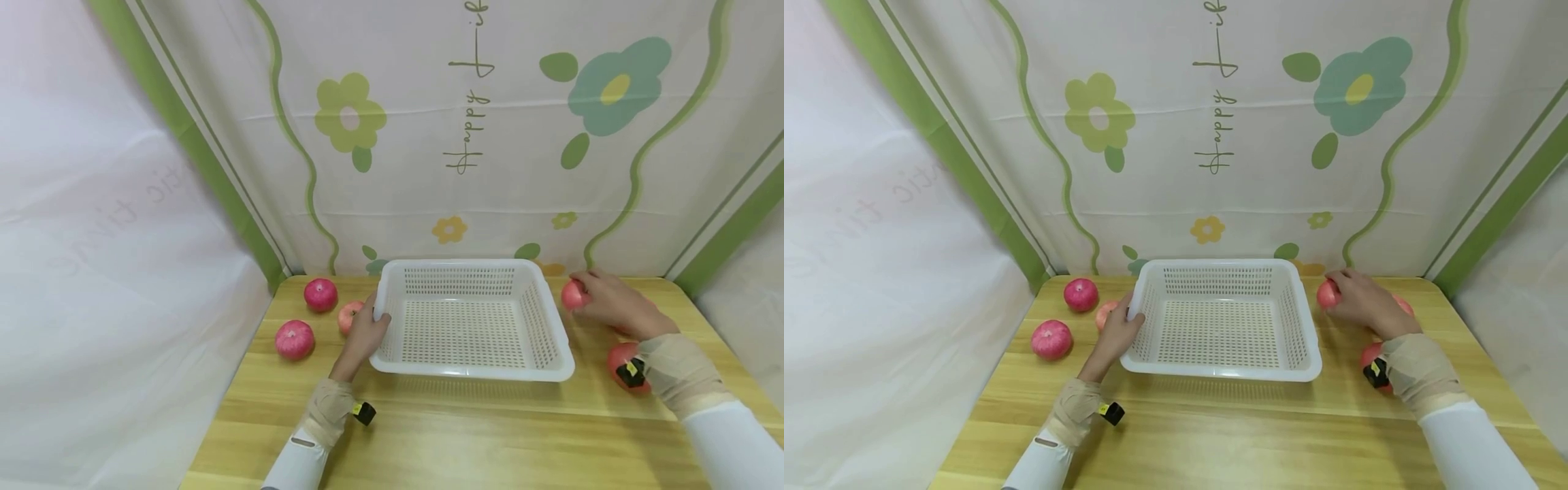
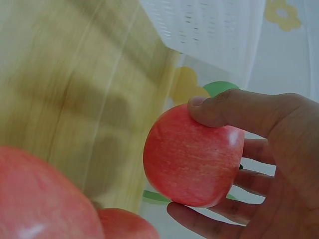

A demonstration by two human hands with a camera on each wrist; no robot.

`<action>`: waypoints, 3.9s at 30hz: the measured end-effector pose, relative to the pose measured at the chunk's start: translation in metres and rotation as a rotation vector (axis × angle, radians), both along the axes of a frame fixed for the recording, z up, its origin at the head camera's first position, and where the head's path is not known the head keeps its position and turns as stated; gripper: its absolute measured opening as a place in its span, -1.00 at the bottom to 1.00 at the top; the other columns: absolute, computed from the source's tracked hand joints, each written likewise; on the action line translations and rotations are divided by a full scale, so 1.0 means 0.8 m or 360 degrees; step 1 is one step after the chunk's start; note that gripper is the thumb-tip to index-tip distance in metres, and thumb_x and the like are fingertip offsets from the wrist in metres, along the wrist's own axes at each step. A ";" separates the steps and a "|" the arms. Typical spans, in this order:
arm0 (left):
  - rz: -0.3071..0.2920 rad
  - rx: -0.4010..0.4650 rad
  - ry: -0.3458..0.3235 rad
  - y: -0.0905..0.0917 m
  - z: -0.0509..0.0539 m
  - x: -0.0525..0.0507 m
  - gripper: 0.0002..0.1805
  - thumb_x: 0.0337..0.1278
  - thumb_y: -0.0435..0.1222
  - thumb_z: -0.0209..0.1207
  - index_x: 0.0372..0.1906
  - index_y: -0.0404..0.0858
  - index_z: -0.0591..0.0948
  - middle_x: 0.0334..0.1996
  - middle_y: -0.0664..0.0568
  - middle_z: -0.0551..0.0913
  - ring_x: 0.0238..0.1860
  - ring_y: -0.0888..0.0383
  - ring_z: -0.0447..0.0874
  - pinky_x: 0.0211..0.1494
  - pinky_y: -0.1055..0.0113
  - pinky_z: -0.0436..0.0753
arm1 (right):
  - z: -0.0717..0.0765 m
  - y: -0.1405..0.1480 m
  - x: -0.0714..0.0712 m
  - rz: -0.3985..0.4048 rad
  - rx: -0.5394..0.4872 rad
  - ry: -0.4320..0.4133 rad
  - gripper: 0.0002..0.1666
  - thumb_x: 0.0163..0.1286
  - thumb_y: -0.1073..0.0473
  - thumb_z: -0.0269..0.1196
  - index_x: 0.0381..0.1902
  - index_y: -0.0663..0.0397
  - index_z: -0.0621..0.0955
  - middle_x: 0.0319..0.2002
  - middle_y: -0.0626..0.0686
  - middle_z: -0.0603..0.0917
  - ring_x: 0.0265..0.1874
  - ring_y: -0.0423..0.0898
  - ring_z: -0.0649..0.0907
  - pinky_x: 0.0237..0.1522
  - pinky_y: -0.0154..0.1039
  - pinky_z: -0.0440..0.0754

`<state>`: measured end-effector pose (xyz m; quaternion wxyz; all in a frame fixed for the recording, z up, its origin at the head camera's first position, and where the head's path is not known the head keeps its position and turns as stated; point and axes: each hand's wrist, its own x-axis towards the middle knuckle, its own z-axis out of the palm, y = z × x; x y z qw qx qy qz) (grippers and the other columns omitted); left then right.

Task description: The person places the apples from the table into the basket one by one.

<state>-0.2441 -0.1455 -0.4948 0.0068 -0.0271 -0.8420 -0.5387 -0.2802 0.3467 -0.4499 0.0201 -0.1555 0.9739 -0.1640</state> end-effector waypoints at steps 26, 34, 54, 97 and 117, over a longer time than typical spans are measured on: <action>0.0006 -0.0017 0.0003 0.000 0.001 0.001 -0.28 0.48 -0.37 0.08 0.68 -0.16 0.24 0.35 -0.38 0.59 0.14 -0.26 0.75 0.02 -0.13 0.83 | 0.043 -0.023 0.001 0.0059 0.0057 0.0096 -0.12 0.26 0.09 0.51 0.42 0.42 0.46 0.27 0.52 0.51 0.15 0.45 0.57 0.12 0.43 0.61; 0.0003 -0.0009 0.0012 0.002 0.003 0.001 -0.28 0.48 -0.38 0.08 0.67 -0.20 0.24 0.35 -0.37 0.59 0.15 -0.25 0.73 0.07 -0.15 0.82 | 0.054 -0.033 0.004 0.0111 0.0080 0.0185 -0.11 0.24 0.12 0.53 0.42 0.43 0.46 0.28 0.53 0.50 0.16 0.49 0.55 0.11 0.44 0.59; 0.0017 -0.0012 -0.0009 0.000 0.004 0.002 -0.28 0.47 -0.36 0.09 0.67 -0.16 0.25 0.35 -0.35 0.60 0.13 -0.24 0.76 0.04 -0.10 0.83 | 0.077 -0.061 0.012 0.0153 0.0065 0.0179 -0.12 0.25 0.10 0.52 0.45 0.31 0.47 0.34 0.45 0.49 0.22 0.43 0.54 0.13 0.43 0.60; 0.0023 0.0022 -0.0013 0.000 -0.002 -0.001 -0.27 0.48 -0.36 0.09 0.68 -0.14 0.24 0.31 -0.36 0.62 0.11 -0.24 0.77 -0.01 -0.07 0.84 | 0.084 -0.129 0.007 0.0561 0.0004 0.0197 -0.20 0.16 0.23 0.58 0.37 0.15 0.58 0.36 0.22 0.56 0.18 0.22 0.62 0.07 0.19 0.74; 0.0001 0.0040 0.0018 -0.001 -0.002 -0.002 -0.27 0.47 -0.38 0.08 0.68 -0.13 0.25 0.28 -0.38 0.64 0.10 -0.29 0.77 -0.03 -0.09 0.85 | 0.075 -0.159 0.005 0.0678 -0.0028 0.0190 -0.23 0.13 0.31 0.57 0.34 0.13 0.61 0.34 0.23 0.57 0.18 0.24 0.61 0.06 0.17 0.73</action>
